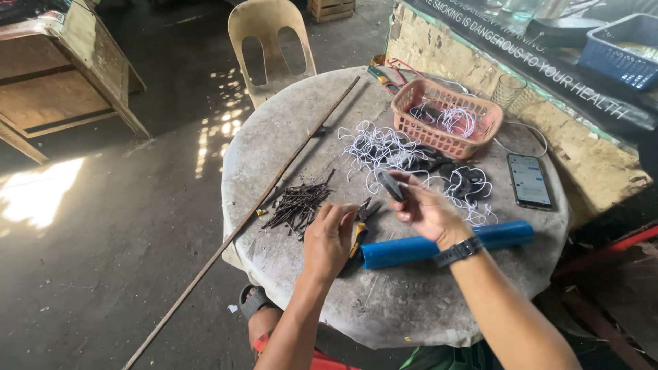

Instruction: Assembling candle wicks by attaching metal sustainers using pliers.

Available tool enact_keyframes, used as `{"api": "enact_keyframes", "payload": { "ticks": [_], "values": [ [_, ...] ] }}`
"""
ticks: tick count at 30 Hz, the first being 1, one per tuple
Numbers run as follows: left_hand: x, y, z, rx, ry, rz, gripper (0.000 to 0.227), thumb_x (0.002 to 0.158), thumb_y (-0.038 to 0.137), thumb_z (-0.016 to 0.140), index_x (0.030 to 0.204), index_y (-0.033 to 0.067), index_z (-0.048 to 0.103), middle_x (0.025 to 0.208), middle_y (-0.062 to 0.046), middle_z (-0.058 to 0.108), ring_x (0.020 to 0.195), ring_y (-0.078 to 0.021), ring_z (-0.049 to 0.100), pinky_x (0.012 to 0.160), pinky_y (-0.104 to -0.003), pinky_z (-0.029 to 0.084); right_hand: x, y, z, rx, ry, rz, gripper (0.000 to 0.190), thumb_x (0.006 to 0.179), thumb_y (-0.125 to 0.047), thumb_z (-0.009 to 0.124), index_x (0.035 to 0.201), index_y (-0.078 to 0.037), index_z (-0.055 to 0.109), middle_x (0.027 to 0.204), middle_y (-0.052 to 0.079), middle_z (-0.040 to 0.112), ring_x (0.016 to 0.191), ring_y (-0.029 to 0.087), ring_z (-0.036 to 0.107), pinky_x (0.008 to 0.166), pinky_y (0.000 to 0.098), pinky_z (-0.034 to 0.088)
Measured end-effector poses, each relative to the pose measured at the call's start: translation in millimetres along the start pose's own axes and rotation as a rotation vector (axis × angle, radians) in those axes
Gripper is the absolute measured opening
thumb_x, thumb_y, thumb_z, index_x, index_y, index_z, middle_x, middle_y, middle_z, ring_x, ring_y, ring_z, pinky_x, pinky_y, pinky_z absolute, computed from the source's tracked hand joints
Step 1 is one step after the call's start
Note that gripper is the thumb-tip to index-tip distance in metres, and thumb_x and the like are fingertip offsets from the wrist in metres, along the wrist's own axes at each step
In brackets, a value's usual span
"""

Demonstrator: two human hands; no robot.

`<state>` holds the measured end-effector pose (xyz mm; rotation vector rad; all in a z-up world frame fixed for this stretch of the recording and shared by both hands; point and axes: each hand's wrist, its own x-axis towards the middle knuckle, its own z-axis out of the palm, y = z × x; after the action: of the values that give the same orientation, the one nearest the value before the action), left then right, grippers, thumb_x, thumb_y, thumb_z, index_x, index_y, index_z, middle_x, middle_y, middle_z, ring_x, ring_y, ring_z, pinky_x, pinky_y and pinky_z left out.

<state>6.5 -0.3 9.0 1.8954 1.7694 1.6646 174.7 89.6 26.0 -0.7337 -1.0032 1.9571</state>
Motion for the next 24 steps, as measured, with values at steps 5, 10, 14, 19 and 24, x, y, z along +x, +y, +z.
{"api": "enact_keyframes", "payload": {
  "ticks": [5,10,14,19,24],
  "values": [
    [8.9,23.4,0.3,0.058,-0.05,0.058,0.011,0.08,0.017,0.054,0.088,0.0226,0.058,0.07,-0.004,0.054,0.053,-0.0338,0.057,0.042,-0.042,0.044,14.4,47.4,-35.1,0.56,-0.194,0.252,0.023,0.083,-0.006,0.041,0.1,-0.001,0.055,0.092,0.009,0.056,0.069,0.011,0.045,0.05,0.0158,0.036],
    [11.1,33.1,-1.0,0.143,-0.105,0.06,0.009,0.077,0.011,0.057,0.086,0.015,0.058,0.069,-0.009,0.053,0.048,-0.0349,0.056,0.038,-0.043,0.045,8.8,58.7,-32.9,0.7,-0.347,0.321,0.025,0.079,-0.01,0.049,0.103,-0.001,0.05,0.097,0.003,0.047,0.069,0.008,0.041,0.054,0.0189,0.035],
    [11.3,37.8,-4.2,0.149,-0.136,0.06,0.011,0.075,0.01,0.059,0.085,0.0146,0.06,0.069,-0.009,0.054,0.048,-0.0332,0.058,0.039,-0.041,0.046,4.8,52.8,-23.2,0.684,-0.326,0.335,0.022,0.08,-0.01,0.048,0.1,-0.001,0.049,0.094,0.001,0.045,0.067,0.007,0.041,0.053,0.0189,0.035],
    [11.4,44.0,-4.2,0.166,-0.146,0.089,0.012,0.073,0.012,0.062,0.084,0.015,0.059,0.069,-0.007,0.052,0.047,-0.0305,0.056,0.039,-0.039,0.046,5.7,49.4,-18.0,0.617,-0.177,0.358,0.018,0.082,-0.008,0.042,0.095,-0.001,0.051,0.089,0.002,0.051,0.057,0.005,0.04,0.048,0.0162,0.034],
    [11.1,40.3,-4.8,0.246,-0.164,0.14,0.012,0.073,0.013,0.063,0.083,0.0162,0.059,0.069,-0.005,0.052,0.049,-0.0286,0.058,0.04,-0.037,0.047,5.1,48.2,-13.0,0.612,-0.159,0.384,0.013,0.081,-0.006,0.041,0.09,-0.004,0.049,0.079,-0.003,0.046,0.052,0.002,0.037,0.043,0.0144,0.031]
  ]
}}
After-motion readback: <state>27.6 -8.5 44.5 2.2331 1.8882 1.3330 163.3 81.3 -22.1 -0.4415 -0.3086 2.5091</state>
